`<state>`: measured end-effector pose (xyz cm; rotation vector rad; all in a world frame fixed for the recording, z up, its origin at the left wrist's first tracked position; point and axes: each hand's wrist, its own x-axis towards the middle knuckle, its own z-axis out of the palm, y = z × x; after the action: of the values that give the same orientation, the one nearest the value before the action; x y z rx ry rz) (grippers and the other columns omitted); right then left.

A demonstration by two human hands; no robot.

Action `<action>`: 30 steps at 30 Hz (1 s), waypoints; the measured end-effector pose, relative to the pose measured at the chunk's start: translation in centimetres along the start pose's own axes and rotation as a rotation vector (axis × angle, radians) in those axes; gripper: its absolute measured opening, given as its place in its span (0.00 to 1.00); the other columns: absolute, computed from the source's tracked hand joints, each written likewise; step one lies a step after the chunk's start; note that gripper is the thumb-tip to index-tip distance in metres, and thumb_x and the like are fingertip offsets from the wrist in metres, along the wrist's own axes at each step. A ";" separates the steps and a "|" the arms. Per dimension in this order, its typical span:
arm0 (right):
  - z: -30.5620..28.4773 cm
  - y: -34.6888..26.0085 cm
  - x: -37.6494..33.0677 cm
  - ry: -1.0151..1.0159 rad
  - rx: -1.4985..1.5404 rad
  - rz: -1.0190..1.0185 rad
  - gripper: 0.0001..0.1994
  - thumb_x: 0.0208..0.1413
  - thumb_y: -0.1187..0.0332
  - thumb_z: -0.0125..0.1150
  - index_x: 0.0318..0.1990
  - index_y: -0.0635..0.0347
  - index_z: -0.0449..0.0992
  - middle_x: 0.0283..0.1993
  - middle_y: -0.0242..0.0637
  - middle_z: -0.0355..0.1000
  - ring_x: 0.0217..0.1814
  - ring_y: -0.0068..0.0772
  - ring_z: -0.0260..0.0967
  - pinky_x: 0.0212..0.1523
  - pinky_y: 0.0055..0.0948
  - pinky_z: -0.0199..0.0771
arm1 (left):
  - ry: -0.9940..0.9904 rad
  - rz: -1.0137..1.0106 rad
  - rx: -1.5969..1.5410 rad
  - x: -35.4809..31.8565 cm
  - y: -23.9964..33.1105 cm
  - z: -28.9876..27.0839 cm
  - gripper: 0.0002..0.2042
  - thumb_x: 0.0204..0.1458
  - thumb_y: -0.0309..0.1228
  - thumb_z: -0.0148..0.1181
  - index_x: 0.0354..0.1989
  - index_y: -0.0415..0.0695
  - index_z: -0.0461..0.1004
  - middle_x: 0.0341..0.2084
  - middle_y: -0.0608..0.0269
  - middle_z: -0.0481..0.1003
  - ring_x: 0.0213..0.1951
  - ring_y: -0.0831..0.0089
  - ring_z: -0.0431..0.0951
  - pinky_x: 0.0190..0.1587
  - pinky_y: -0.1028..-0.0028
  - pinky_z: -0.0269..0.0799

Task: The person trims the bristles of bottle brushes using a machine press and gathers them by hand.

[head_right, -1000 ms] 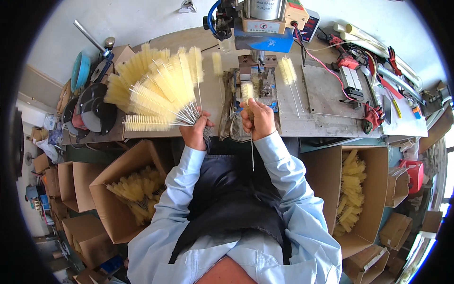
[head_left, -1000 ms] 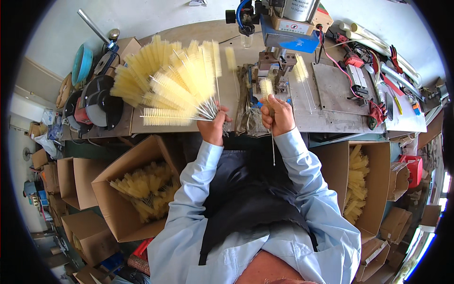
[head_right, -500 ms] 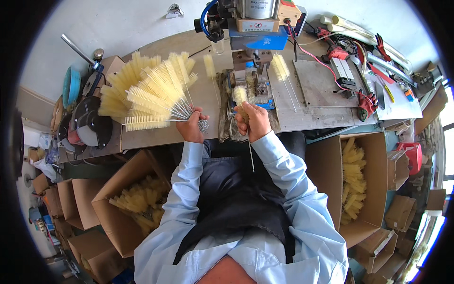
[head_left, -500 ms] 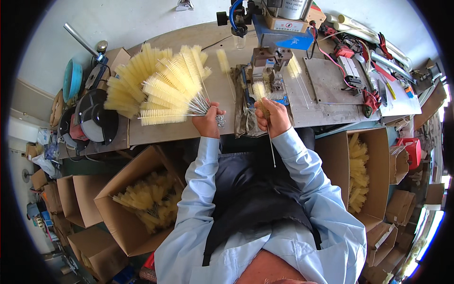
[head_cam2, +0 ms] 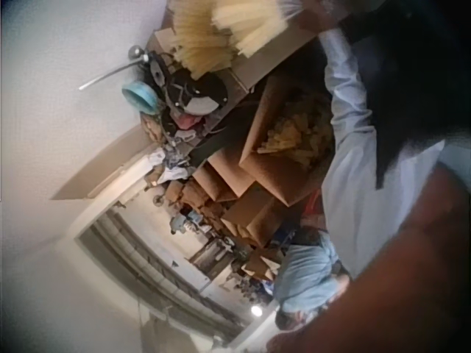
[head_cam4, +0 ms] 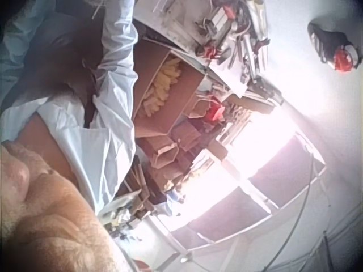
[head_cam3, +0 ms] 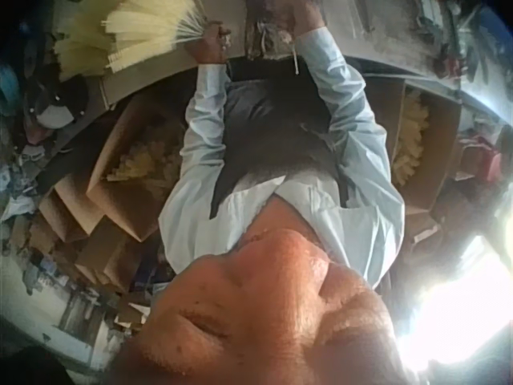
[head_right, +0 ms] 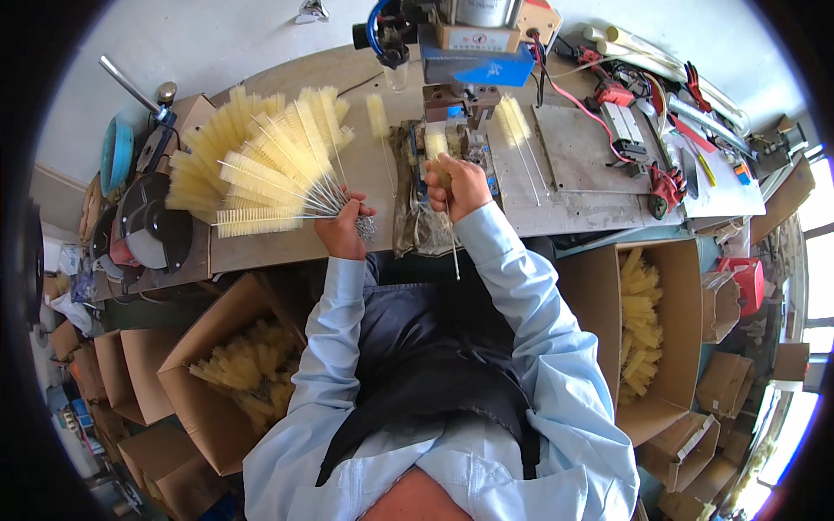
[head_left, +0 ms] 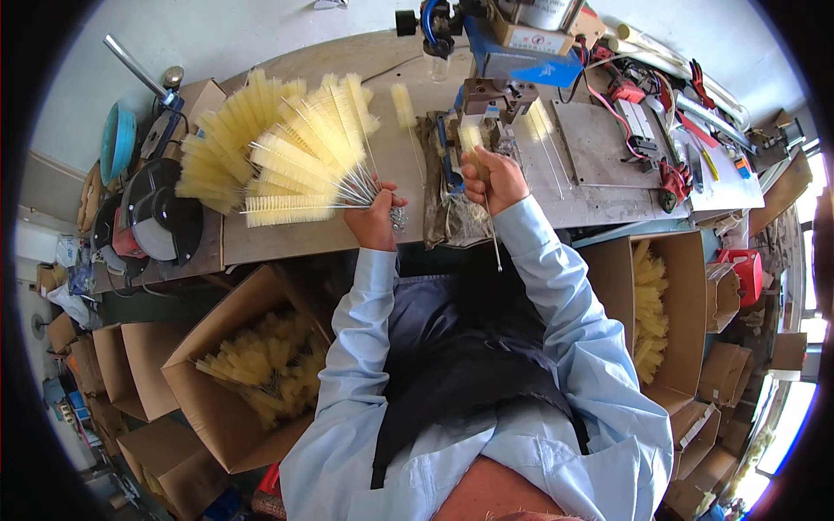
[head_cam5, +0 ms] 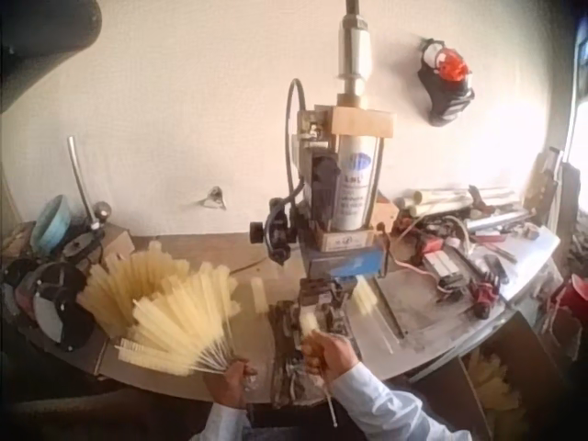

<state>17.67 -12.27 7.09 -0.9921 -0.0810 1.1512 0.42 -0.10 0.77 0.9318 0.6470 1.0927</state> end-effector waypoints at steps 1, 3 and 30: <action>0.0 -0.2 0.2 0.021 -0.041 0.021 0.19 0.68 0.53 0.46 0.45 0.63 0.70 0.27 0.33 0.67 0.19 0.23 0.59 0.19 0.25 0.59 | 0.000 -0.010 0.008 0.0 0.0 0.1 0.16 0.51 0.14 0.52 0.50 0.29 0.67 0.31 0.52 0.76 0.23 0.72 0.75 0.28 0.67 0.81; -0.2 -0.5 0.4 0.045 0.008 0.044 0.22 0.68 0.50 0.45 0.45 0.63 0.71 0.31 0.36 0.71 0.21 0.26 0.64 0.21 0.27 0.64 | 0.008 -0.002 -0.007 0.2 0.1 0.2 0.16 0.51 0.14 0.52 0.50 0.29 0.67 0.31 0.52 0.76 0.23 0.72 0.75 0.29 0.66 0.81; 0.1 3.8 1.2 -0.143 0.167 0.101 0.14 0.66 0.63 0.51 0.48 0.66 0.69 0.25 0.33 0.69 0.17 0.25 0.63 0.14 0.27 0.63 | 0.030 0.000 0.082 0.0 0.0 1.0 0.17 0.49 0.16 0.53 0.50 0.30 0.69 0.31 0.53 0.75 0.24 0.71 0.75 0.29 0.64 0.81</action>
<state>15.40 -11.08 4.02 -0.7725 -0.0483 1.2997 1.23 -0.41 1.19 0.9871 0.7211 1.0885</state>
